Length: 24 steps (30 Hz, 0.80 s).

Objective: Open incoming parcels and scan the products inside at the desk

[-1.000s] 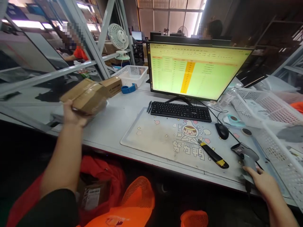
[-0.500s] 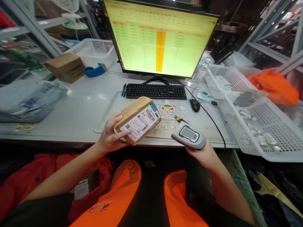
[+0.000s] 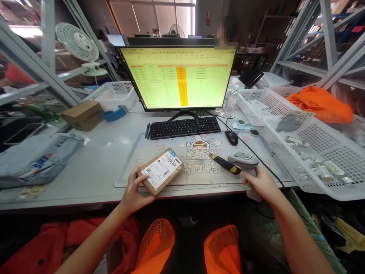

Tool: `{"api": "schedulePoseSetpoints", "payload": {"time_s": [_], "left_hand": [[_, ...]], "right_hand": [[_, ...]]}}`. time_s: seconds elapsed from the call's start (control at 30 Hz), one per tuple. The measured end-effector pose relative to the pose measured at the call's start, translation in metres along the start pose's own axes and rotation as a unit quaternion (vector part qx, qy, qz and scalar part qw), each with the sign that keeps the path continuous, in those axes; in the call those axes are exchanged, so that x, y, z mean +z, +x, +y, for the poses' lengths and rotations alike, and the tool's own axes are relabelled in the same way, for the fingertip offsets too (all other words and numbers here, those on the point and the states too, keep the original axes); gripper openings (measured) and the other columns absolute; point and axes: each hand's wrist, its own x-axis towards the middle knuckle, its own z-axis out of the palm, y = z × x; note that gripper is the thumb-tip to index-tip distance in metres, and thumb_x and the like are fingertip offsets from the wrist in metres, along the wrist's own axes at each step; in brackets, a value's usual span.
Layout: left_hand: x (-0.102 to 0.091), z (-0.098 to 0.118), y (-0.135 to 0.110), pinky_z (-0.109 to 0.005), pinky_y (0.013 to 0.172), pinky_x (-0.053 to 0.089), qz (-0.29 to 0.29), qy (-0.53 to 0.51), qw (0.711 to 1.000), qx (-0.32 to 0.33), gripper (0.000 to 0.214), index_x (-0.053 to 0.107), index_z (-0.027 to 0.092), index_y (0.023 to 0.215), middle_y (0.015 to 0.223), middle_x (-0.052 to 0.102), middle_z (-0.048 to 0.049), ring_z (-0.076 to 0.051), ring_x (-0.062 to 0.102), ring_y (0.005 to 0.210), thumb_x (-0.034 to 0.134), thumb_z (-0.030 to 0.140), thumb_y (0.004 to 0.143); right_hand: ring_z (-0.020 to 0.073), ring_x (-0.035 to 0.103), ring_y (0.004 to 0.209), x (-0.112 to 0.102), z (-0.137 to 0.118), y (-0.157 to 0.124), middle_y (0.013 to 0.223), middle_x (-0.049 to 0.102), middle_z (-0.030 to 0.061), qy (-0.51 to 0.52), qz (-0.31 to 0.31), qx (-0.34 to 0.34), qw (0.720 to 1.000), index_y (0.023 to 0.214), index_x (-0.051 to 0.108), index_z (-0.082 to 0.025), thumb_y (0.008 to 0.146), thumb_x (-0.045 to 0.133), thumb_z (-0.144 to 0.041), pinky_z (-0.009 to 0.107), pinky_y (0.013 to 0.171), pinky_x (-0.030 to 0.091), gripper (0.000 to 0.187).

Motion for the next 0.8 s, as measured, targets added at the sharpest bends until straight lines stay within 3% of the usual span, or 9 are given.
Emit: {"api": "schedulePoseSetpoints", "payload": {"time_s": [0.1, 0.17, 0.27, 0.33, 0.37, 0.47, 0.57, 0.7, 0.8], "left_hand": [[0.004, -0.011, -0.028, -0.06, 0.118, 0.048, 0.033, -0.017, 0.993, -0.113, 0.078, 0.053, 0.025, 0.135, 0.158, 0.042, -0.0202, -0.042, 0.048, 0.151, 0.093, 0.034, 0.069], [0.007, -0.016, -0.041, -0.059, 0.118, 0.048, 0.043, -0.025, 0.987, -0.152, 0.08, 0.052, 0.026, 0.136, 0.157, 0.042, -0.0191, -0.041, 0.048, 0.15, 0.093, 0.038, 0.069], [0.012, -0.017, -0.047, -0.06, 0.117, 0.048, 0.052, -0.019, 0.988, -0.144, 0.08, 0.05, 0.027, 0.137, 0.157, 0.042, -0.0187, -0.041, 0.049, 0.149, 0.091, 0.041, 0.07], [0.015, -0.015, -0.043, -0.061, 0.117, 0.047, 0.063, -0.007, 0.991, -0.12, 0.08, 0.047, 0.028, 0.139, 0.158, 0.041, -0.0193, -0.042, 0.048, 0.15, 0.09, 0.041, 0.072], [0.016, -0.014, -0.04, -0.062, 0.116, 0.048, 0.067, -0.003, 0.992, -0.106, 0.082, 0.046, 0.028, 0.14, 0.158, 0.041, -0.0196, -0.042, 0.047, 0.15, 0.09, 0.041, 0.072], [0.021, -0.012, -0.035, -0.062, 0.115, 0.048, 0.074, 0.007, 0.995, -0.069, 0.087, 0.045, 0.028, 0.141, 0.157, 0.041, -0.02, -0.043, 0.049, 0.147, 0.093, 0.042, 0.069], [0.023, -0.012, -0.04, -0.064, 0.115, 0.046, 0.09, -0.004, 0.994, -0.069, 0.087, 0.049, 0.028, 0.136, 0.153, 0.045, -0.0191, -0.044, 0.051, 0.144, 0.093, 0.054, 0.066], [0.007, -0.012, -0.048, -0.061, 0.121, 0.042, 0.102, -0.139, 0.961, -0.216, 0.096, 0.048, 0.024, 0.141, 0.15, 0.05, -0.0183, -0.043, 0.051, 0.144, 0.073, 0.084, 0.071], [-0.017, -0.016, -0.032, -0.054, 0.125, 0.041, 0.043, -0.264, 0.901, -0.34, 0.098, 0.043, 0.022, 0.154, 0.158, 0.051, -0.019, -0.04, 0.052, 0.147, 0.06, 0.086, 0.082]], "right_hand": [[0.0351, 0.076, 0.078, -0.029, 0.029, 0.043, 0.081, 0.077, 0.0139, -0.049, 0.048, 0.065, 0.996, 0.095, 0.073, -0.022, 0.075, 0.074, -0.054, 0.047, 0.07, 0.063, 0.037], [0.0413, 0.075, 0.096, -0.044, 0.042, 0.06, 0.089, 0.078, 0.0181, -0.15, 0.099, 0.068, 0.981, 0.089, 0.073, -0.022, 0.076, 0.074, -0.055, 0.052, 0.084, 0.061, 0.036], [0.0457, 0.07, 0.11, -0.047, 0.043, 0.064, 0.103, 0.076, 0.0235, -0.309, 0.23, 0.005, 0.923, 0.088, 0.075, -0.022, 0.082, 0.07, -0.054, 0.056, 0.097, 0.055, 0.033], [0.0411, 0.07, 0.11, -0.027, 0.026, 0.065, 0.108, 0.075, 0.023, -0.342, 0.291, -0.089, 0.889, 0.096, 0.077, -0.02, 0.091, 0.06, -0.047, 0.053, 0.101, 0.053, 0.033], [0.0375, 0.07, 0.109, -0.011, 0.012, 0.071, 0.108, 0.075, 0.0213, -0.337, 0.292, -0.143, 0.884, 0.1, 0.077, -0.018, 0.094, 0.054, -0.042, 0.05, 0.102, 0.053, 0.033], [0.0308, 0.07, 0.108, 0.053, -0.036, 0.11, 0.113, 0.076, 0.0158, -0.298, 0.125, -0.23, 0.918, 0.11, 0.077, -0.016, 0.095, 0.054, -0.035, 0.044, 0.102, 0.054, 0.033], [0.0331, 0.059, 0.133, 0.113, -0.074, 0.162, 0.138, 0.068, 0.02, -0.324, 0.037, -0.291, 0.9, 0.134, 0.069, -0.008, 0.098, 0.051, -0.028, 0.046, 0.117, 0.044, 0.045], [0.0389, 0.037, 0.154, 0.155, -0.092, 0.201, 0.158, 0.055, 0.0213, -0.392, 0.001, -0.277, 0.877, 0.159, 0.048, -0.006, 0.101, 0.05, -0.029, 0.056, 0.125, 0.03, 0.062], [0.04, 0.041, 0.149, 0.166, -0.093, 0.212, 0.153, 0.058, 0.025, -0.413, 0.017, -0.266, 0.871, 0.166, 0.036, -0.004, 0.102, 0.048, -0.031, 0.057, 0.121, 0.031, 0.07]]}}
